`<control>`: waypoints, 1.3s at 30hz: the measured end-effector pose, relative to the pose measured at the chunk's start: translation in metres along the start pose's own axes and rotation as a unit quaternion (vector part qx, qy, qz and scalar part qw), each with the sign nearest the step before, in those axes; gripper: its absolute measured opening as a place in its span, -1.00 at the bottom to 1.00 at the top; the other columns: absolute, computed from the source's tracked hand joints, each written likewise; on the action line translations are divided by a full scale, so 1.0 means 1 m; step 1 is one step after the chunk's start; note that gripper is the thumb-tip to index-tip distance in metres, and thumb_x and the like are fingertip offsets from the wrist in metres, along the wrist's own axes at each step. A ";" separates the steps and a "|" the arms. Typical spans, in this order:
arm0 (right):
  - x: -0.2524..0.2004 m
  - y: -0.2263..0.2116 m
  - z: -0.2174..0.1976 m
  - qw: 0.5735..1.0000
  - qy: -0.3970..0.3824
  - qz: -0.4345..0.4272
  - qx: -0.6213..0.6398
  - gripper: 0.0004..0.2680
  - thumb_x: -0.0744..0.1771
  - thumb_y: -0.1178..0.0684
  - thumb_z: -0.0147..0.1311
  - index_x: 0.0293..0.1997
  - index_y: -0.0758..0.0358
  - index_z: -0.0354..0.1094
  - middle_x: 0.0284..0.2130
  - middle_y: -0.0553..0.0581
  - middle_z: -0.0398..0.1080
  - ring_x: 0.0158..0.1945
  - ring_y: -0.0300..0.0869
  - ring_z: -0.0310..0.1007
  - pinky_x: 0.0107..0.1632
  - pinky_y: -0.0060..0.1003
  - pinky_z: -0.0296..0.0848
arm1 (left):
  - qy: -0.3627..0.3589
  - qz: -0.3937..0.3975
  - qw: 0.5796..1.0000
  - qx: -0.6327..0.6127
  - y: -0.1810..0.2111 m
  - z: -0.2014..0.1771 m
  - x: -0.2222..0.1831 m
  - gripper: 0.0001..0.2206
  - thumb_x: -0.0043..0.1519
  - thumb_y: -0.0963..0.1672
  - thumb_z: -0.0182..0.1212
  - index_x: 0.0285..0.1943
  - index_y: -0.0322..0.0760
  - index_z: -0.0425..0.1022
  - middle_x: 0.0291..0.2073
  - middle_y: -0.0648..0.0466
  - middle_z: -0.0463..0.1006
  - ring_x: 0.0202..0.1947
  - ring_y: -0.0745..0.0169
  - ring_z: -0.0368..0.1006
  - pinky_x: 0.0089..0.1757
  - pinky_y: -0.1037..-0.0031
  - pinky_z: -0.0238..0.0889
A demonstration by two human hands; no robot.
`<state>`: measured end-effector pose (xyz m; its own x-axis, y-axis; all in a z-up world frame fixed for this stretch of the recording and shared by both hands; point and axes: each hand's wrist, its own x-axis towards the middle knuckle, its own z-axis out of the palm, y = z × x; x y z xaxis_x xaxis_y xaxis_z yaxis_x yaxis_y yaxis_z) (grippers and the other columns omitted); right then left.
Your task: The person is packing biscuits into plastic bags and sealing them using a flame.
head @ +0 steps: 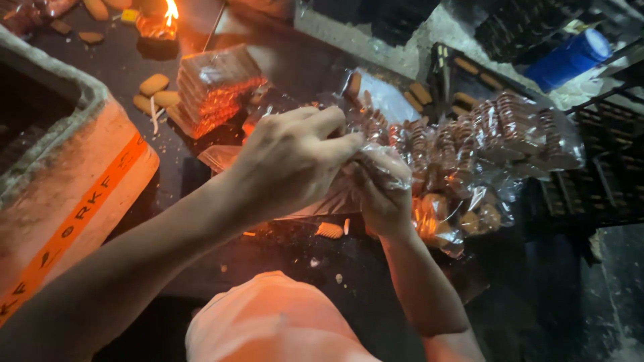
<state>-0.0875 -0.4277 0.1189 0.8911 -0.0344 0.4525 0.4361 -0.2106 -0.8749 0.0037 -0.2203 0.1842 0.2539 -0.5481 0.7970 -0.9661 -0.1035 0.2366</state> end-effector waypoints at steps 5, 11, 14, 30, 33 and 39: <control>-0.011 0.006 0.023 0.999 0.016 0.020 0.038 -0.91 0.41 0.28 0.03 -0.06 0.44 0.46 -0.18 0.13 0.50 -0.15 -0.23 0.49 -0.08 -0.37 0.46 | -0.056 -0.088 0.988 -0.114 -0.022 0.006 -0.037 -0.77 0.17 -0.16 0.37 -0.04 -0.33 0.56 -0.26 -0.07 0.52 -0.26 -0.06 0.50 -0.26 0.21 0.37; -0.085 0.115 0.029 0.974 0.142 0.134 0.113 -0.91 0.41 0.28 0.04 -0.12 0.40 0.51 -0.22 0.10 0.49 -0.11 -0.23 0.48 0.01 -0.34 0.45 | -0.192 -0.259 0.934 -0.154 -0.066 0.050 -0.164 -0.80 0.14 -0.10 0.33 -0.12 -0.25 0.59 -0.28 -0.07 0.60 -0.20 -0.13 0.53 -0.18 0.18 0.36; -0.110 0.158 0.045 0.947 0.178 0.204 0.171 -0.94 0.39 0.29 0.08 -0.16 0.37 0.48 -0.24 0.08 0.49 -0.12 -0.24 0.48 0.01 -0.32 0.47 | -0.191 -0.373 0.890 -0.179 -0.065 0.091 -0.220 -0.86 0.14 -0.13 0.27 -0.18 -0.22 0.64 -0.32 -0.06 0.62 -0.26 -0.08 0.55 -0.22 0.21 0.37; -0.115 0.323 0.089 0.895 0.258 0.335 0.138 -0.86 0.28 0.32 0.17 -0.34 0.19 0.28 -0.43 -0.01 0.36 -0.37 -0.27 0.36 -0.28 -0.36 0.38 | -0.147 -0.643 0.752 -0.024 -0.107 0.188 -0.310 -0.75 0.23 0.02 0.27 -0.19 -0.18 0.69 -0.38 -0.20 0.61 -0.30 -0.27 0.54 -0.29 0.05 0.35; -0.113 0.356 0.076 0.905 0.266 0.325 0.069 -0.82 0.29 0.35 0.20 -0.36 0.22 0.25 -0.42 -0.03 0.28 -0.34 -0.31 0.30 -0.25 -0.38 0.34 | -0.136 -0.595 0.792 0.027 -0.133 0.236 -0.353 -0.80 0.24 -0.04 0.25 -0.22 -0.21 0.70 -0.36 -0.22 0.62 -0.29 -0.34 0.53 -0.26 -0.05 0.34; -0.095 0.375 0.052 0.872 0.280 0.400 0.029 -0.84 0.27 0.35 0.17 -0.38 0.22 0.24 -0.48 0.00 0.30 -0.44 -0.26 0.26 -0.38 -0.36 0.29 | -0.125 -0.651 0.748 0.026 -0.147 0.257 -0.337 -0.76 0.12 -0.02 0.37 -0.26 -0.25 0.71 -0.40 -0.26 0.62 -0.32 -0.36 0.54 -0.26 -0.04 0.38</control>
<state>-0.0022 -0.4524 -0.2608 0.7193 -0.6230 -0.3074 -0.2774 0.1481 -0.9493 0.0482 -0.2336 -0.2617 0.9710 -0.0916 -0.2208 0.0910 -0.7126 0.6957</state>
